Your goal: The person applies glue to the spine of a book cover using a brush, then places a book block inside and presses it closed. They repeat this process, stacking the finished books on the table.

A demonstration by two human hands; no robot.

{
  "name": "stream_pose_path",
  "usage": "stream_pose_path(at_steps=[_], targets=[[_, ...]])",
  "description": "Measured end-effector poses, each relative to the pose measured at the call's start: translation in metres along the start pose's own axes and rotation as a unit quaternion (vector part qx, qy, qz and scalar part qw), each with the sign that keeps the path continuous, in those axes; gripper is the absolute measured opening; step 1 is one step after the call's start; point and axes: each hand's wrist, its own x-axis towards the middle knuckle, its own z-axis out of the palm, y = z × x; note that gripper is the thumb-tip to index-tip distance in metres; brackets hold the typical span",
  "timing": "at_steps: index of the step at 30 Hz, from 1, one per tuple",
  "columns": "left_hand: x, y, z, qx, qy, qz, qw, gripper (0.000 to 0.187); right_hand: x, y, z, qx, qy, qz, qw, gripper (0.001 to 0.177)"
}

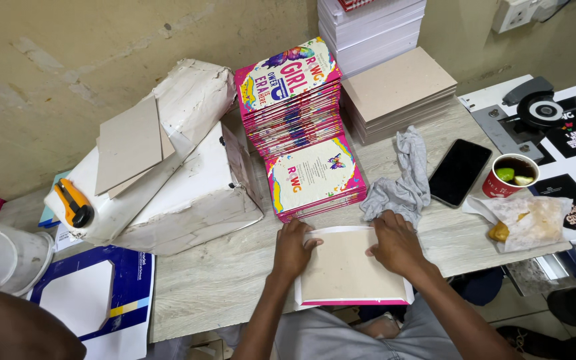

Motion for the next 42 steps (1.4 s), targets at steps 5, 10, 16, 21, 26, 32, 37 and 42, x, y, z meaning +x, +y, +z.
stream_pose_path(at_steps=[5,10,16,21,26,32,37,42], targets=[[-0.033,-0.007,0.061,0.151,0.249,0.098,0.952,0.035,-0.003,0.033,0.070,-0.074,0.175,-0.071,0.979,0.063],[-0.043,0.037,0.067,0.179,0.184,0.063,0.964,0.077,-0.015,0.031,0.079,-0.099,0.219,-0.091,0.966,0.066],[-0.049,0.048,0.087,0.154,0.156,0.114,0.969,0.063,-0.036,0.019,0.087,-0.142,0.266,-0.110,0.947,0.062],[-0.051,0.050,0.089,0.198,0.150,0.110,0.962,0.063,-0.050,0.012,0.091,-0.187,0.297,-0.112,0.930,0.058],[-0.052,0.070,0.098,0.163,0.074,0.113,0.977,0.069,-0.064,0.005,0.080,-0.218,0.277,-0.107,0.930,0.057],[-0.060,0.082,0.089,0.111,0.149,0.147,0.972,0.060,0.027,0.057,0.033,0.085,0.261,-0.178,0.945,0.055],[-0.060,0.084,0.081,0.087,0.177,0.153,0.968,0.043,0.051,0.023,0.053,0.136,0.129,-0.247,0.951,0.017],[-0.060,0.088,0.074,0.077,0.208,0.157,0.962,0.037,0.008,0.055,0.035,0.055,0.048,-0.164,0.984,0.024]])
